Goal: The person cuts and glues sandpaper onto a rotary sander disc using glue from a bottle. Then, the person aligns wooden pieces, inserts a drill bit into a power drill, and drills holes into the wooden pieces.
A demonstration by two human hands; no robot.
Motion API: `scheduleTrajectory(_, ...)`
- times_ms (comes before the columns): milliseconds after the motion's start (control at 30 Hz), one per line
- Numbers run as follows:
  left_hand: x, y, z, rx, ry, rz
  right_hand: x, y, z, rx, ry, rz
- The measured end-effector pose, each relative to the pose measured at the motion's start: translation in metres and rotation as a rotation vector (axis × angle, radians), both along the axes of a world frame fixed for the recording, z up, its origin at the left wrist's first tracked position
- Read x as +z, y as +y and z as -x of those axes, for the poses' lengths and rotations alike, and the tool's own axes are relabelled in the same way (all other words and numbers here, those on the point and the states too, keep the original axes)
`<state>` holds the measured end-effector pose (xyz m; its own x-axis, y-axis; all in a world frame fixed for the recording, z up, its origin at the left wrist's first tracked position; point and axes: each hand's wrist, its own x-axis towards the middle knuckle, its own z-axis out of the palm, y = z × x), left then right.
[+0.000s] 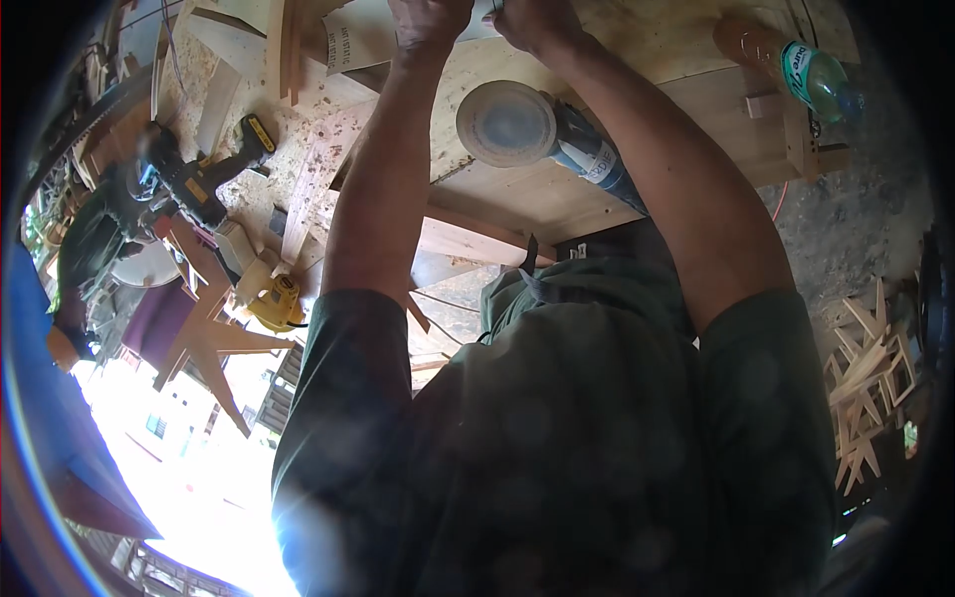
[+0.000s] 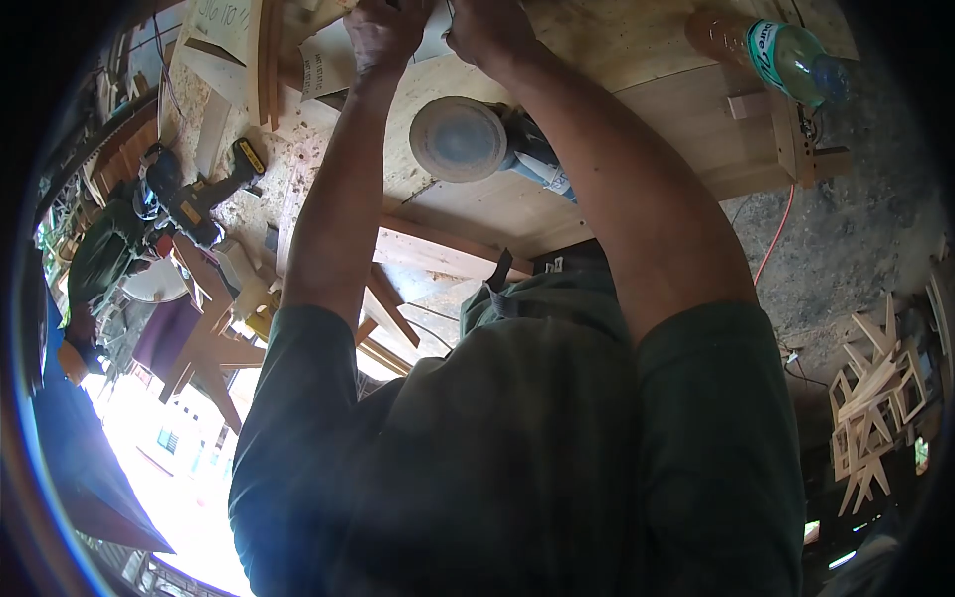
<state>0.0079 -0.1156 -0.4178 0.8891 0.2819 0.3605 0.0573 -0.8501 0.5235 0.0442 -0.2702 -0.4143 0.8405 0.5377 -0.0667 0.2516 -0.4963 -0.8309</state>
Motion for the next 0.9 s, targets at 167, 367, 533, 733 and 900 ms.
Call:
scheduleTrajectory(167,-0.005,0.002,0.001,0.005,-0.027,0.079,0.006,0.001,-0.004,0.035,0.039,0.061)
scheduleTrajectory(367,0.006,-0.011,0.013,0.135,0.140,0.209,-0.009,0.005,-0.002,-0.032,-0.102,0.004)
scheduleTrajectory(533,0.000,-0.007,0.018,0.142,0.175,0.229,-0.006,0.003,-0.004,0.024,-0.018,0.045)
scheduleTrajectory(733,-0.004,-0.011,0.036,0.067,0.055,0.159,-0.014,0.005,-0.004,0.037,-0.003,0.061)
scheduleTrajectory(900,-0.003,-0.012,0.039,0.121,0.136,0.185,-0.032,0.010,-0.002,-0.032,-0.043,-0.046)
